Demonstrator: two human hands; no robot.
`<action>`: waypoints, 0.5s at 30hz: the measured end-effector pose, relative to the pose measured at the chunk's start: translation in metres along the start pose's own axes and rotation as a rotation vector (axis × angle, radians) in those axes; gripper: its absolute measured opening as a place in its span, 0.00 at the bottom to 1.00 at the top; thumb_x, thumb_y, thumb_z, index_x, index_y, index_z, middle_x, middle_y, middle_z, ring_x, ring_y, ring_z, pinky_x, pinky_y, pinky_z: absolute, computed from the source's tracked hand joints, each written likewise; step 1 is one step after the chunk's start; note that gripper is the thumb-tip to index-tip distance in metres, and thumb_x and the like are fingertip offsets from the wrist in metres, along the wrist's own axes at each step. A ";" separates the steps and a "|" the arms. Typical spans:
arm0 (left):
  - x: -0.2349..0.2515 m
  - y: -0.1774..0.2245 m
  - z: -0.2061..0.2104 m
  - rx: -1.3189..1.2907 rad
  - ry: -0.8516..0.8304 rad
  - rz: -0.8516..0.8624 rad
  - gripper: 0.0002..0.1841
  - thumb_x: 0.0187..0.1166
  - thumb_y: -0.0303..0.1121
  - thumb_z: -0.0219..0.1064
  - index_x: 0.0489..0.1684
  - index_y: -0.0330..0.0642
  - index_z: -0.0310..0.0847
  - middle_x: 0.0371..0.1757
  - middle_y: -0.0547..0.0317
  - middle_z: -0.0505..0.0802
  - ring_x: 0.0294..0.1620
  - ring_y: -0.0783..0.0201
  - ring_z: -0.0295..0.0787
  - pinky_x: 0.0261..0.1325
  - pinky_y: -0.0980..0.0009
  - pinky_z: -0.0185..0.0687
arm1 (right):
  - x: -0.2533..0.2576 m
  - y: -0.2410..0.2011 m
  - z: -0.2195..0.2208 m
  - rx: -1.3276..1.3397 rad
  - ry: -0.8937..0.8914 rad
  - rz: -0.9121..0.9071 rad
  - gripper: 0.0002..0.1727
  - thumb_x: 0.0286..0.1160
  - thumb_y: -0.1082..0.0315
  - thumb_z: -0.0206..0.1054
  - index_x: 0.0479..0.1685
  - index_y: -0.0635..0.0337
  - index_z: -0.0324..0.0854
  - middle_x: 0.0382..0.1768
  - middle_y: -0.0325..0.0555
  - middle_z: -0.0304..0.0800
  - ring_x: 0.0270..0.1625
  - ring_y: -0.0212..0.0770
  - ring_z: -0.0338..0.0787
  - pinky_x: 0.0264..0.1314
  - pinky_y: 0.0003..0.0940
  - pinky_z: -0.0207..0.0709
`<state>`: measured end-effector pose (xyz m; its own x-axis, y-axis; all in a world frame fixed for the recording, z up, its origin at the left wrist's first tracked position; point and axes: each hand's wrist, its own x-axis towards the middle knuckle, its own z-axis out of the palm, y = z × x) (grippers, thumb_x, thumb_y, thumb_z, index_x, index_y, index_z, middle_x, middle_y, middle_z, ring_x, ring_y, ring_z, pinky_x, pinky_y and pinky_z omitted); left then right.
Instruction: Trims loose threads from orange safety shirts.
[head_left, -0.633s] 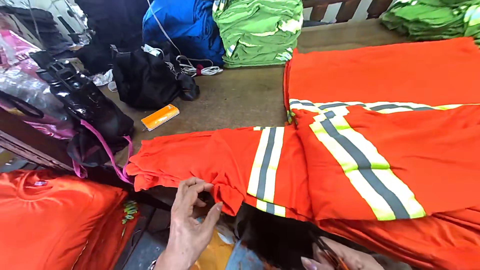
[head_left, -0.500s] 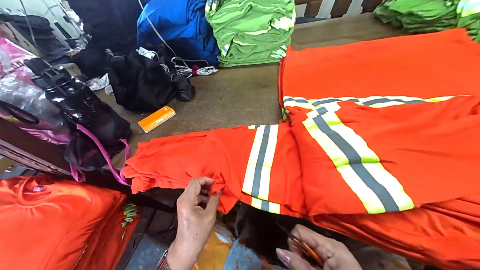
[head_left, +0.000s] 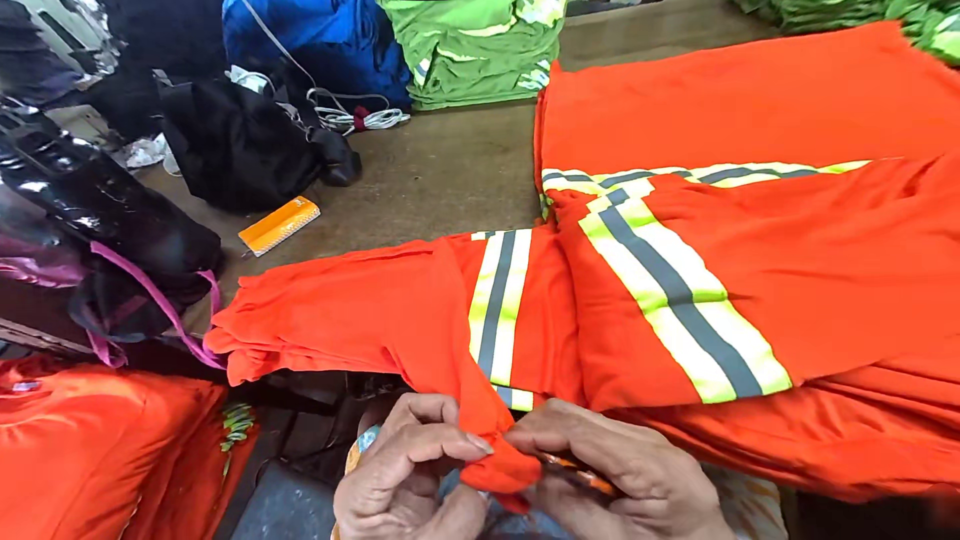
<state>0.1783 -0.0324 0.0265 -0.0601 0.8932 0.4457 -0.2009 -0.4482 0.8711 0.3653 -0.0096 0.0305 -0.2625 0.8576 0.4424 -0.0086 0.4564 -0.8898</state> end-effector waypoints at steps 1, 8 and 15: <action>0.001 0.000 0.001 0.024 0.002 0.006 0.14 0.63 0.17 0.78 0.46 0.39 0.93 0.49 0.54 0.91 0.52 0.66 0.90 0.52 0.74 0.91 | -0.001 -0.002 -0.003 0.084 0.026 0.055 0.10 0.66 0.81 0.70 0.44 0.69 0.91 0.43 0.46 0.95 0.43 0.27 0.91 0.47 0.20 0.85; 0.007 -0.019 0.007 0.557 -0.042 0.148 0.08 0.66 0.25 0.73 0.38 0.47 0.92 0.49 0.59 0.89 0.46 0.69 0.89 0.44 0.75 0.90 | -0.005 -0.017 -0.016 0.875 0.144 0.488 0.10 0.76 0.78 0.61 0.44 0.61 0.88 0.30 0.38 0.86 0.18 0.19 0.70 0.18 0.14 0.63; 0.009 -0.011 0.013 -0.086 -0.267 -0.288 0.13 0.72 0.17 0.58 0.26 0.38 0.89 0.40 0.60 0.92 0.48 0.72 0.87 0.52 0.76 0.82 | -0.014 -0.005 -0.026 1.131 0.024 0.560 0.10 0.69 0.76 0.66 0.46 0.58 0.87 0.27 0.35 0.86 0.20 0.20 0.78 0.20 0.15 0.73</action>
<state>0.1924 -0.0197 0.0238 0.2643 0.9357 0.2335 -0.2545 -0.1659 0.9527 0.3940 -0.0173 0.0318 -0.4801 0.8765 -0.0344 -0.7238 -0.4180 -0.5491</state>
